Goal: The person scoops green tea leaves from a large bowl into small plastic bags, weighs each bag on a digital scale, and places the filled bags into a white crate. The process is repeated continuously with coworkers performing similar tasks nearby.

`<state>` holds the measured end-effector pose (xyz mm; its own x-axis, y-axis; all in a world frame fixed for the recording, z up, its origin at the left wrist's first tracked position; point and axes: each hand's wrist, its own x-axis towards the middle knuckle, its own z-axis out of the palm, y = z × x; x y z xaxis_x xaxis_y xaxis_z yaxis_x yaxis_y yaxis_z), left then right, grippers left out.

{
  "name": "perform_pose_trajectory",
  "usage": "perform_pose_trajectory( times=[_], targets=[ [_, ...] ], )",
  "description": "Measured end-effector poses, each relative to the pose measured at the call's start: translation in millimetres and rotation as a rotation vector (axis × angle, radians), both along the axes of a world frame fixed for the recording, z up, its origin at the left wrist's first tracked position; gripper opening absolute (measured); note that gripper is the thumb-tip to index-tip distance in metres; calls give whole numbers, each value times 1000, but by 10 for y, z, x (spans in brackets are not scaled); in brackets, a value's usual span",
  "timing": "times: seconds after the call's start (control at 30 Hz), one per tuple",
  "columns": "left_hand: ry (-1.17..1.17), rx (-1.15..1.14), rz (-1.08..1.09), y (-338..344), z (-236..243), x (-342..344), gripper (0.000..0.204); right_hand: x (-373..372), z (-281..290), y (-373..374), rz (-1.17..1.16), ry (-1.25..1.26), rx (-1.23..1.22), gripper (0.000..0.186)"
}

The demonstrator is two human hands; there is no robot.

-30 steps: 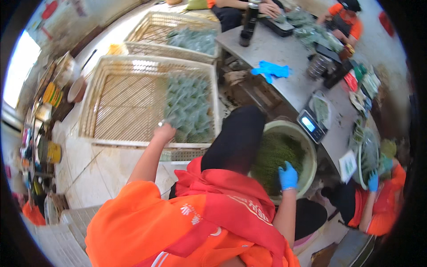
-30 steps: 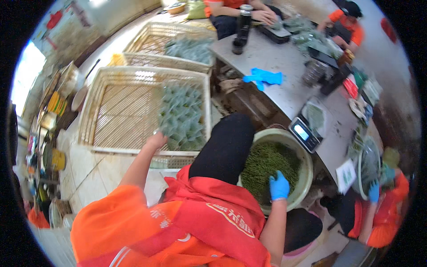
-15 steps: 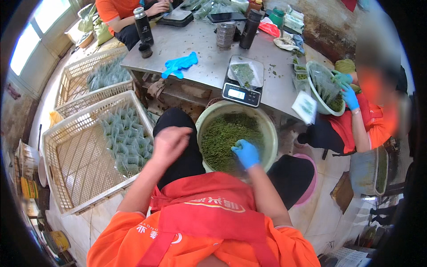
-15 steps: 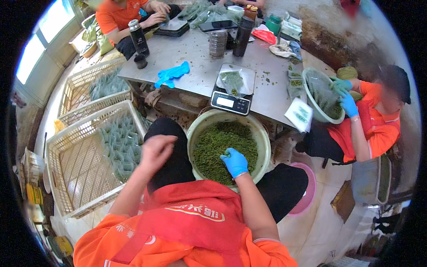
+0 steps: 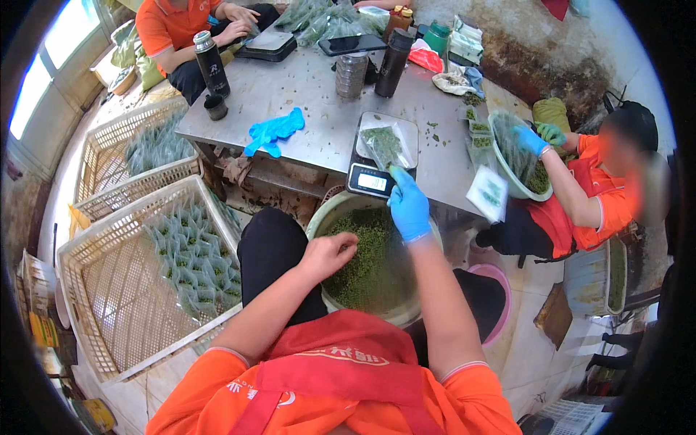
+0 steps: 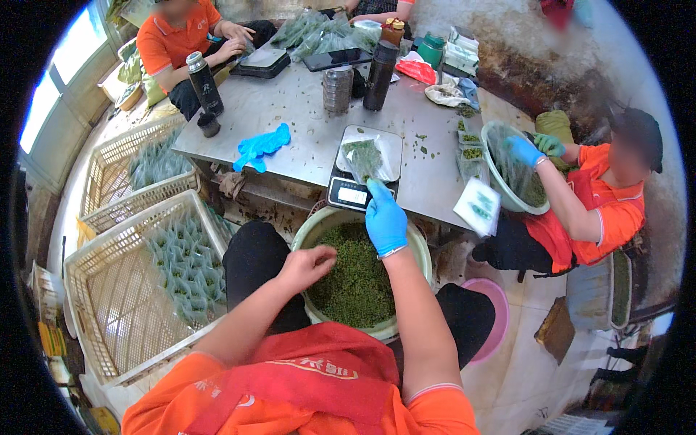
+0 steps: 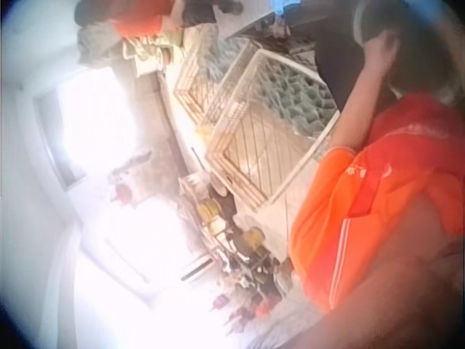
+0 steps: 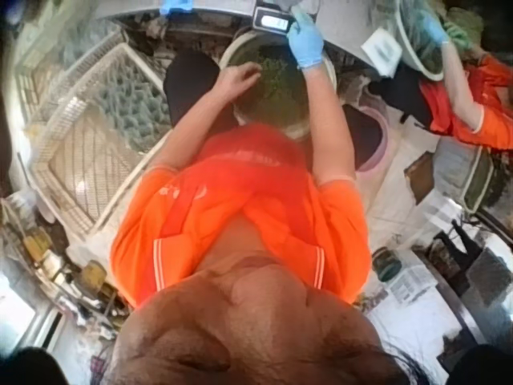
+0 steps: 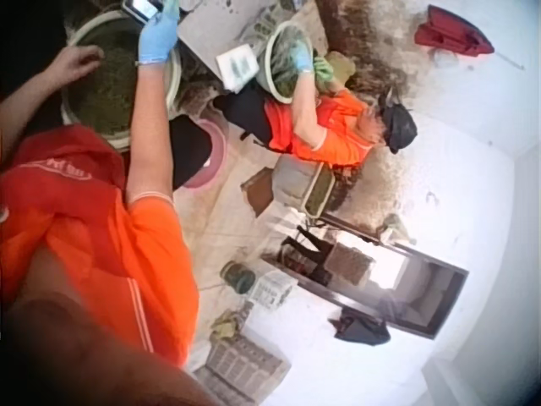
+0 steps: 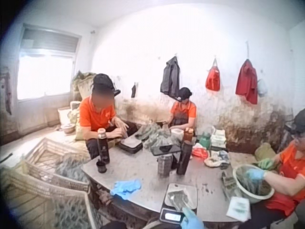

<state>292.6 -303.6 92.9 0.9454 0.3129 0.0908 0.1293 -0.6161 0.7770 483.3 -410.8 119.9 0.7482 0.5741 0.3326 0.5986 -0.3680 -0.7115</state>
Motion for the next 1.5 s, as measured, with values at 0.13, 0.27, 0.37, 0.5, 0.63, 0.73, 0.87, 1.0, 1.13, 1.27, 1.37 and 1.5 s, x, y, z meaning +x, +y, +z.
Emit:
perform_pose_trajectory(
  times=[0.13,0.27,0.37,0.5,0.63,0.73,0.87,1.0,1.13,1.27,1.37,1.5],
  targets=[
    [20,5,-68,-6,17,-24,20,67,106,137,-3,-164,142,48],
    [-5,22,-95,-13,32,25,20,26,121,100,104,180,269,49],
    [-40,27,-121,-22,17,28,20,-20,95,52,67,636,422,45],
    [-38,43,-156,-27,12,38,21,-148,212,108,174,854,565,41],
    [-26,36,-160,-25,24,36,21,-158,-7,177,119,532,539,37],
    [-22,67,-166,-17,49,41,21,-111,-11,179,21,-102,27,49],
    [-25,75,-166,-37,23,50,21,-152,254,346,-94,-113,-346,49],
    [-70,36,-107,-42,72,43,20,-189,71,238,-142,-196,-66,28],
    [-178,-237,88,-56,72,107,30,-485,45,-66,-58,-80,196,19],
    [-215,-414,39,-72,79,170,40,-758,-88,-288,130,361,174,17],
    [-28,-762,-34,-67,-124,166,35,-844,-33,-343,141,784,269,15],
    [-35,-887,0,-50,-96,133,28,-841,-31,-365,104,861,324,17]
  ],
)
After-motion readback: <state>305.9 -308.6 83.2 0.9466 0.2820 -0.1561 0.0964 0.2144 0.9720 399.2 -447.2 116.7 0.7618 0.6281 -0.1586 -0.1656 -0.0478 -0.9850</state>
